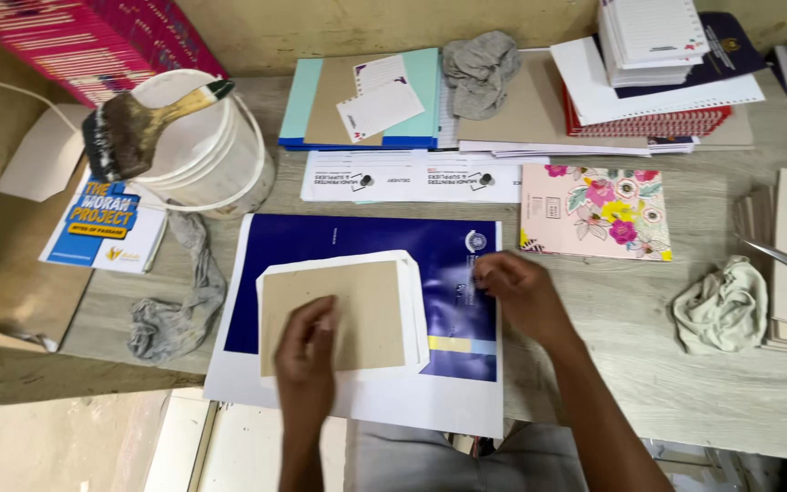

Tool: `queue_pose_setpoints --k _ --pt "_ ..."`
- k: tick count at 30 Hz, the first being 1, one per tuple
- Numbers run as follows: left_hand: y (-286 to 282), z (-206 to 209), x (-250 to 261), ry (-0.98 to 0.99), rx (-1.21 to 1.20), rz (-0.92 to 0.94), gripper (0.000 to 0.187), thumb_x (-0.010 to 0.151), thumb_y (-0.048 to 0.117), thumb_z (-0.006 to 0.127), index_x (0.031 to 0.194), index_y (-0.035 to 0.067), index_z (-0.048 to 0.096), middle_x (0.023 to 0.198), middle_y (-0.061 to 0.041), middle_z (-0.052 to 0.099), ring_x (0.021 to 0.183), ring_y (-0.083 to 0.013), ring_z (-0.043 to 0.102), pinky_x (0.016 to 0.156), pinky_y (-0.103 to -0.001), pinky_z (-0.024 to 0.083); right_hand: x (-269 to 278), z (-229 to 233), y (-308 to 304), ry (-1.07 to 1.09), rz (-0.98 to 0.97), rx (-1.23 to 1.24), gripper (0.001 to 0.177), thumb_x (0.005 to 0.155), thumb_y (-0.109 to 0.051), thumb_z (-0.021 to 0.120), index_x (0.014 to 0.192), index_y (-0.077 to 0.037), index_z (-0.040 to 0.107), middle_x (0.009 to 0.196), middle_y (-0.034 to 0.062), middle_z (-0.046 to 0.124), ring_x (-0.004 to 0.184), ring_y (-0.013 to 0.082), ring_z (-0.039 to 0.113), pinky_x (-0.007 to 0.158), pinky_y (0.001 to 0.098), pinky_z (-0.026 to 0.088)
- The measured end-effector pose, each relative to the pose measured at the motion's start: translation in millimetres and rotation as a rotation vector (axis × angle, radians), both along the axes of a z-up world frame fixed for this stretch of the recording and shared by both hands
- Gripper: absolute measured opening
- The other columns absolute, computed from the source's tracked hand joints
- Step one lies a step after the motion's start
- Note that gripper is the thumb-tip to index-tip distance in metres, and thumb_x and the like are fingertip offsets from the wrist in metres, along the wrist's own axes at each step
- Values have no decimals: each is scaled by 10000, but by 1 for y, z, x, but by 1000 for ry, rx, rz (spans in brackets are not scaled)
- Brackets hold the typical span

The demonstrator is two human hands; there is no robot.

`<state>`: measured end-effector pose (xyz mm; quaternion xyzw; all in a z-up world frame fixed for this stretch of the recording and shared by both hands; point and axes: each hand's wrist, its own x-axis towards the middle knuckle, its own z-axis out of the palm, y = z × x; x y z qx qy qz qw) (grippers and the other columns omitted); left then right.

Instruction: The person applies glue to the spine of a book using a brush, then wipes the edges with a cloth. They fold the cover flaps over the spine and press them down to secure the binding. The person repeats this process for multiple books, stacking the finished items on the table.

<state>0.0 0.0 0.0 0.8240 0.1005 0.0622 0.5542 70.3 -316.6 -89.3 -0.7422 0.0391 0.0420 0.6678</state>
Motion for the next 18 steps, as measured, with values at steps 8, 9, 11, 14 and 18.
queue_pose_setpoints --k 8,9,11,14,18 --pt "148 -30 33 290 119 274 740 1049 491 635 1600 18 493 1588 -312 500 1458 -487 520 1190 -584 467 25 15 107 -30 115 -307 425 1065 -319 655 1392 -49 667 1268 254 705 1224 385 657 1006 544 553" --pt "145 -28 37 394 34 206 839 1032 537 639 1639 -5 438 1603 -338 489 1476 -498 511 1183 -611 461 28 23 116 2 81 -388 730 1055 -459 668 1554 53 521 1512 358 574 1473 510 513 1197 647 447" --pt "138 -40 33 408 -127 155 827 1057 479 606 1670 -26 374 1649 -348 425 1522 -512 443 1226 -609 392 13 31 124 124 67 -346 837 1043 -532 650 1616 41 442 1591 347 493 1529 499 443 1244 634 383" --pt "102 15 29 469 -292 61 805 1071 437 605 1704 16 340 1690 -299 402 1567 -469 411 1262 -582 353 -8 48 135 299 -30 -233 888 1039 -559 637 1666 20 391 1640 326 454 1554 482 419 1260 606 363" --pt "104 -23 42 377 -167 -13 404 1072 390 661 1200 12 727 953 -113 674 881 -247 663 806 -422 531 -32 48 145 362 -88 -192 766 1049 -494 640 1654 -59 462 1605 275 528 1529 451 472 1242 575 408"
